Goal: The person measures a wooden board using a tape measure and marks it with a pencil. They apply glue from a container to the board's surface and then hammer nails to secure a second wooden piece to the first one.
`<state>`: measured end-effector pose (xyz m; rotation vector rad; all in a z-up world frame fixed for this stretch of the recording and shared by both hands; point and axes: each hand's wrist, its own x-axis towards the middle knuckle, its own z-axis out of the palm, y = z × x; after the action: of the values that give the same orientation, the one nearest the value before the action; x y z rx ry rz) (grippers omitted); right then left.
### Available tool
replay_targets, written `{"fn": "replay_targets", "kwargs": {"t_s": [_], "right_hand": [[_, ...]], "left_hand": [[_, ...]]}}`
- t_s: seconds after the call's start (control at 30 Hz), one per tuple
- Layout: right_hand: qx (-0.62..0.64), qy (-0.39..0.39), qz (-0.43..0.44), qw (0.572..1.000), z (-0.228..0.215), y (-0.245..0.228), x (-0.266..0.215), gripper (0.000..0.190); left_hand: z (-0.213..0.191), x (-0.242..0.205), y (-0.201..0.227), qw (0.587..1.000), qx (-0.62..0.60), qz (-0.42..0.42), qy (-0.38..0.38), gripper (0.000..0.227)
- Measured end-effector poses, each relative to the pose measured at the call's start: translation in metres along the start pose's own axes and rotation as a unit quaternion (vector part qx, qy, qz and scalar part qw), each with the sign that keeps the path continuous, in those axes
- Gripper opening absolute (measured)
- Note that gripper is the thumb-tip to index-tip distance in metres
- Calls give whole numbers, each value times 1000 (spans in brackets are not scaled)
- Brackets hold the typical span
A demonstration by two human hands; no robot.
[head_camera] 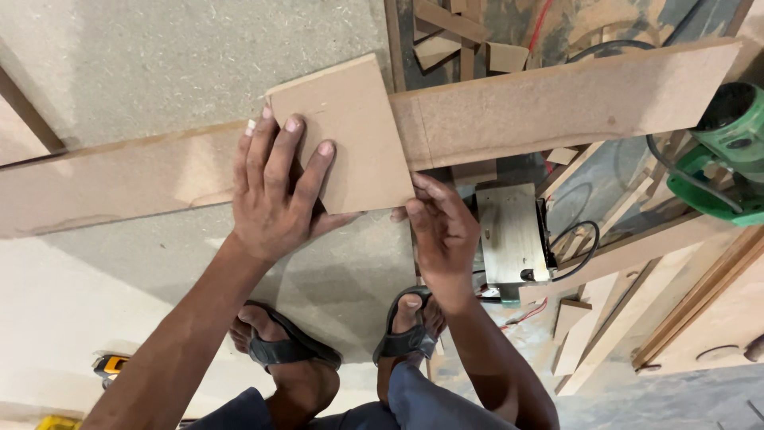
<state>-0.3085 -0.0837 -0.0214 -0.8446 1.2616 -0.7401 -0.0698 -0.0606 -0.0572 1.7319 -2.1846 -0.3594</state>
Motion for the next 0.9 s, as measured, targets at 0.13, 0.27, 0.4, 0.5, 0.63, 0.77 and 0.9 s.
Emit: {"fn": "replay_targets", "kwargs": {"t_s": [0.13, 0.27, 0.4, 0.5, 0.63, 0.77, 0.9], "right_hand": [[1, 7, 9, 1000, 2, 1, -1, 34], [11, 9, 11, 1000, 2, 2, -1, 34], [11, 8, 15, 1000, 1, 3, -1, 34], [14, 6, 10, 1000, 2, 2, 0, 34], [5, 20, 20, 1000, 3, 1, -1, 34], [-3, 17, 9, 1000, 3, 2, -2, 33], [-3, 10, -15, 1000, 3, 5, -2, 31]], "left_hand": [[1, -1, -1, 1000, 0, -3, -2, 87], [5, -3, -2, 1000, 10, -1, 2, 88], [7, -4, -3, 1000, 14, 1, 0, 88], [6, -5, -4, 1000, 14, 3, 0, 89], [5, -5, -4, 1000, 12, 3, -3, 88], [5, -4, -3, 1000, 11, 2, -2, 89], [6, -3, -2, 1000, 13, 0, 6, 89]]}}
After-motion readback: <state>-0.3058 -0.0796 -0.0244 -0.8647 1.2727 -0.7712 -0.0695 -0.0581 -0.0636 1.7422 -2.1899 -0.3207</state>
